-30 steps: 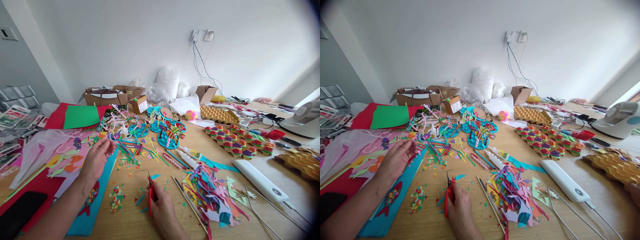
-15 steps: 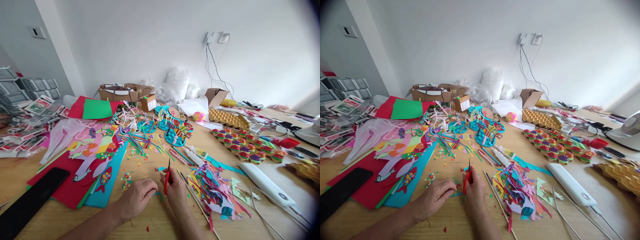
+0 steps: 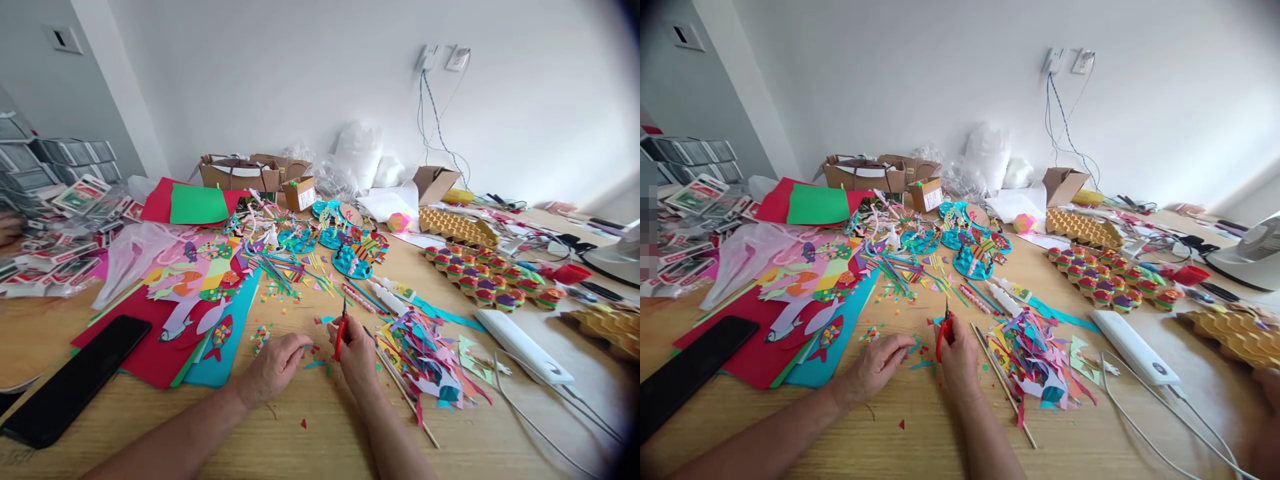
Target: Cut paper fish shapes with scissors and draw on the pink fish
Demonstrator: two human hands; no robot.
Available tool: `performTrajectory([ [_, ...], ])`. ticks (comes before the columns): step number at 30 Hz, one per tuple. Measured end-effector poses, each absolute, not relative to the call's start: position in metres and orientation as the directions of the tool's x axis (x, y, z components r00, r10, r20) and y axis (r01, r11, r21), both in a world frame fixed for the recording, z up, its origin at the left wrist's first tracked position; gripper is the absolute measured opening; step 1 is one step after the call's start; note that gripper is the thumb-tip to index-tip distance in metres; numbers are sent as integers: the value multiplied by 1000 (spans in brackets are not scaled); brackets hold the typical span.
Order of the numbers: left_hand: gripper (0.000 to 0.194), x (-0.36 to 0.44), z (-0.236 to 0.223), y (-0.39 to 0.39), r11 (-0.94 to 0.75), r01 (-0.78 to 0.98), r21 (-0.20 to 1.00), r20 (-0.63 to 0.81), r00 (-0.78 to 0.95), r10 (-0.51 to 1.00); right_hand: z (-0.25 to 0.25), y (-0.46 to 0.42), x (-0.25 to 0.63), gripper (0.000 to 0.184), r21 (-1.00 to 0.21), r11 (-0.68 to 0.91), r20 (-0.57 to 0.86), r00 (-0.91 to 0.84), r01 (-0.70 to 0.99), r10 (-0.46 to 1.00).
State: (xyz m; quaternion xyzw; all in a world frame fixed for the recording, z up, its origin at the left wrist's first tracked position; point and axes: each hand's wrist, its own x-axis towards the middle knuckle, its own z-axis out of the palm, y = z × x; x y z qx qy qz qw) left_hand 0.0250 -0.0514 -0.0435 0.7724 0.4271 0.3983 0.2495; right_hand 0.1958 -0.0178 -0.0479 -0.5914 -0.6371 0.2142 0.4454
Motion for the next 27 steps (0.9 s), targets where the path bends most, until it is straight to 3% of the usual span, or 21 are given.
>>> performTrajectory([
  [11,23,37,-46,-56,-486,385,784,394,296,870,-50,-20,199,22,-752,234,351,74,616,933],
  [16,21,29,-45,-54,-408,305,861,387,128,913,-44,-22,202,20,-753,218,368,123,620,922],
  [22,11,21,-32,-45,-155,56,986,162,-148,976,-44,-21,204,15,-731,226,396,130,644,909],
  [27,8,24,-37,-45,-113,-77,991,101,-154,983,-45,-22,203,16,-730,214,394,145,649,907],
])
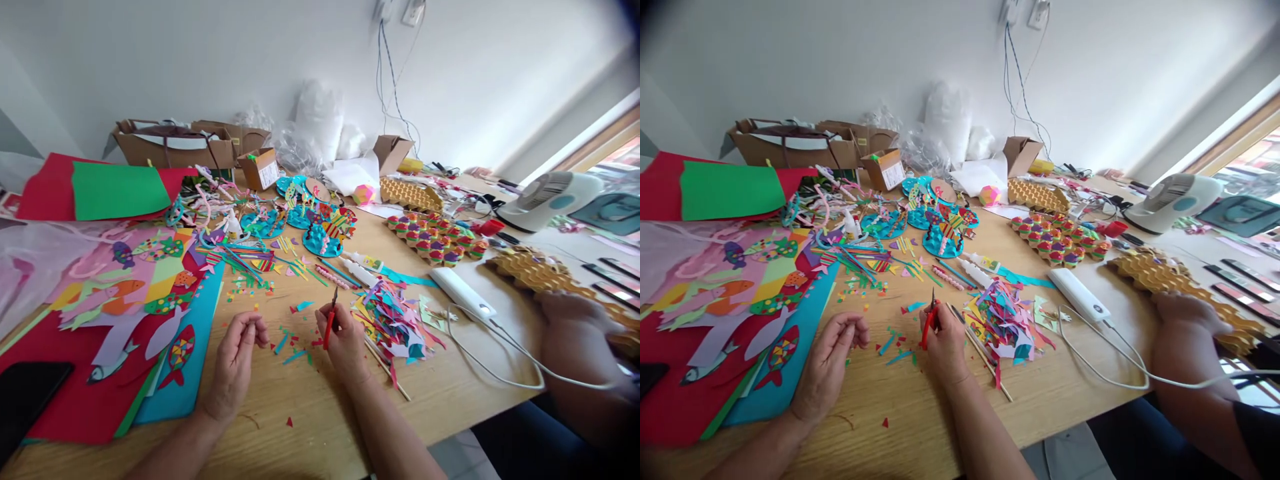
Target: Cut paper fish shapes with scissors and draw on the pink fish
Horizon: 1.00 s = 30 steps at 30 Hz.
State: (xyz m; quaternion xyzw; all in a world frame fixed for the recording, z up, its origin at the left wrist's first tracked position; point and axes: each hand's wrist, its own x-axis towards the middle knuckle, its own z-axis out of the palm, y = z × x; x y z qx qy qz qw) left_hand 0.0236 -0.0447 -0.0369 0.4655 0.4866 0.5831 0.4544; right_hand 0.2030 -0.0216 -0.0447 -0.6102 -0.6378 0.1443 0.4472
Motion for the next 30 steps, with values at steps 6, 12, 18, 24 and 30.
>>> performTrajectory([
  [6,10,0,-36,-27,-269,-105,957,226,-307,925,-37,-26,201,14,-739,256,421,130,624,898],
  [12,14,-32,0,-26,-259,236,937,320,-281,905,-37,-28,201,17,-745,296,444,113,598,889],
  [18,24,-43,-8,-43,-399,719,569,447,137,884,-33,-30,198,16,-746,302,417,63,594,907],
  [24,28,-26,-42,-63,-579,738,346,436,420,796,-34,-30,195,14,-719,292,354,-29,631,935],
  [30,32,-8,-48,-65,-650,695,306,385,535,752,-35,-39,187,10,-638,354,285,-217,684,934],
])
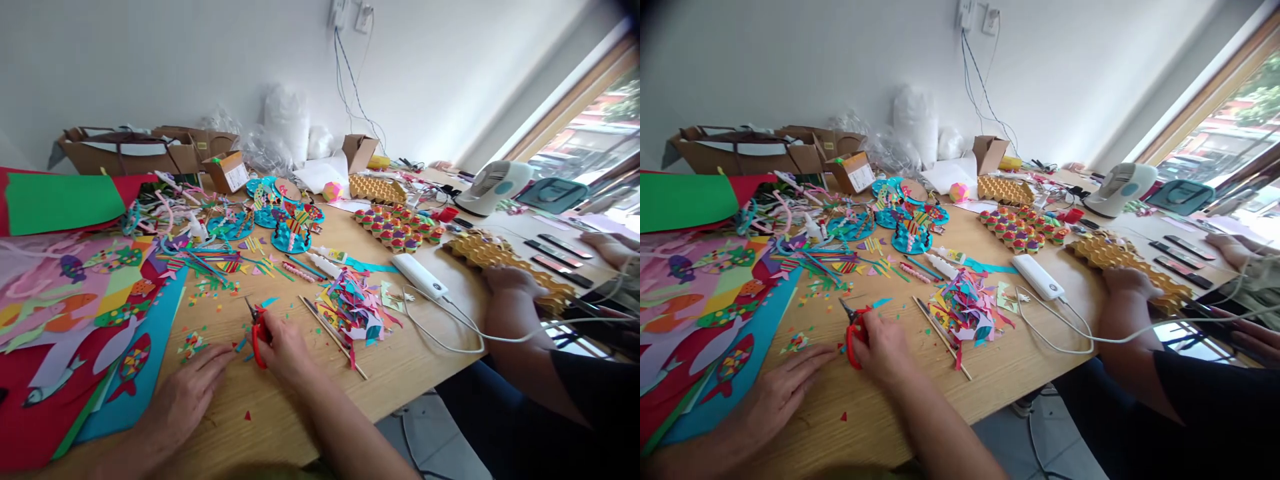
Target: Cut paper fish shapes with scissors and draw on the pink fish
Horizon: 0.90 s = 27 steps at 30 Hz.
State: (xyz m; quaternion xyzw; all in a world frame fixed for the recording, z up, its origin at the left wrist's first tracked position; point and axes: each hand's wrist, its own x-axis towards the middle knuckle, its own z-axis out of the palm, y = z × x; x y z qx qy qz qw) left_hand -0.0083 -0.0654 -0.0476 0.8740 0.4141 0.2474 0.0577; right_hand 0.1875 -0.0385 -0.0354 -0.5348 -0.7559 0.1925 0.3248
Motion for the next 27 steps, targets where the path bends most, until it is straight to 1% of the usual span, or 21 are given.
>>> performTrajectory([
  [3,27,-4,-33,-56,-628,690,361,421,480,770,-25,-47,191,11,-586,315,191,-250,747,949],
  [5,26,0,-25,-51,-621,677,395,439,454,775,-17,-54,199,11,-560,247,72,-250,791,965],
  [7,25,4,-22,-49,-633,659,406,443,464,767,-11,-62,209,9,-531,182,-38,-238,827,970],
  [9,24,8,-25,-48,-648,651,395,443,483,755,-7,-69,220,8,-499,137,-98,-212,856,972],
  [12,25,14,-33,-49,-670,649,360,433,521,736,-6,-78,235,9,-465,76,-134,-155,882,979],
  [16,29,20,-38,-50,-702,638,315,392,586,709,-10,-82,246,10,-459,-17,-176,-72,888,982],
  [20,39,19,-41,-51,-706,625,333,346,616,708,-21,-85,254,10,-463,-62,-187,-29,884,982],
  [23,42,17,-45,-52,-719,608,336,365,620,695,-28,-87,257,12,-480,-98,-197,2,872,980],
  [27,34,18,-41,-53,-775,572,269,435,645,628,-26,-88,257,14,-474,-140,-219,37,869,975],
])
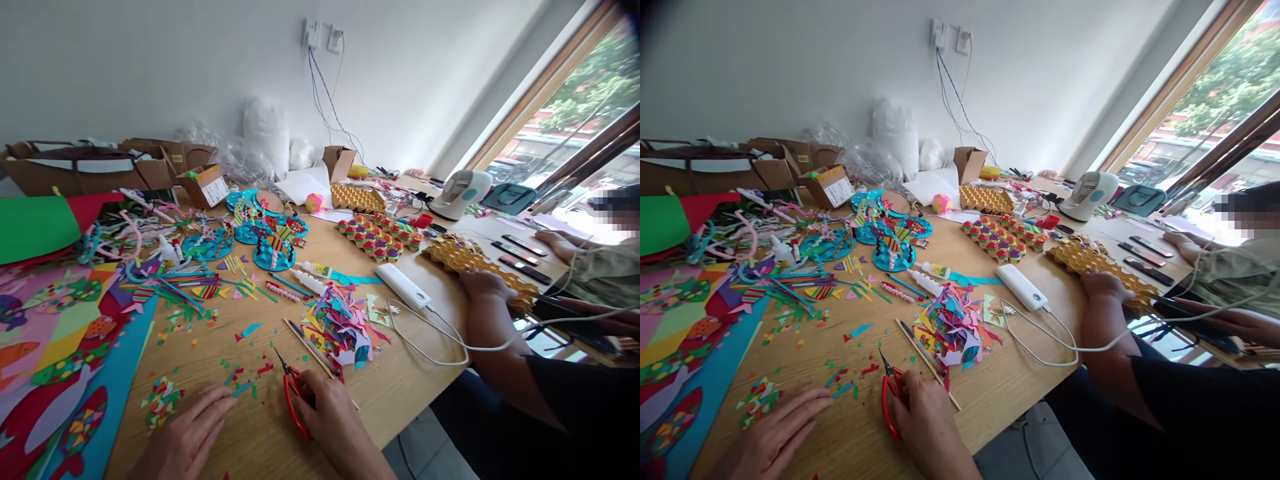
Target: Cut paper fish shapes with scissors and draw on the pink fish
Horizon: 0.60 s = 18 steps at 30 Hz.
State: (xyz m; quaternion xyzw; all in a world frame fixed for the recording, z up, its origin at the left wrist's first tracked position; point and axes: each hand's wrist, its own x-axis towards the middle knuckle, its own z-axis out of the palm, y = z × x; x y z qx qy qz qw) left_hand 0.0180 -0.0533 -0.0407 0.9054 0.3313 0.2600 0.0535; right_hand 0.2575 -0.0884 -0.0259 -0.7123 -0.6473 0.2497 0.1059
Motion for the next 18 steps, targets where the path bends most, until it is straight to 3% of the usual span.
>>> performTrajectory([
  [6,31,27,-27,-53,-834,514,200,548,647,530,-18,-87,253,13,-379,-180,-279,73,908,958],
  [18,33,24,-26,-52,-841,486,236,522,667,532,-17,-79,257,13,-285,-207,-317,112,936,942],
])
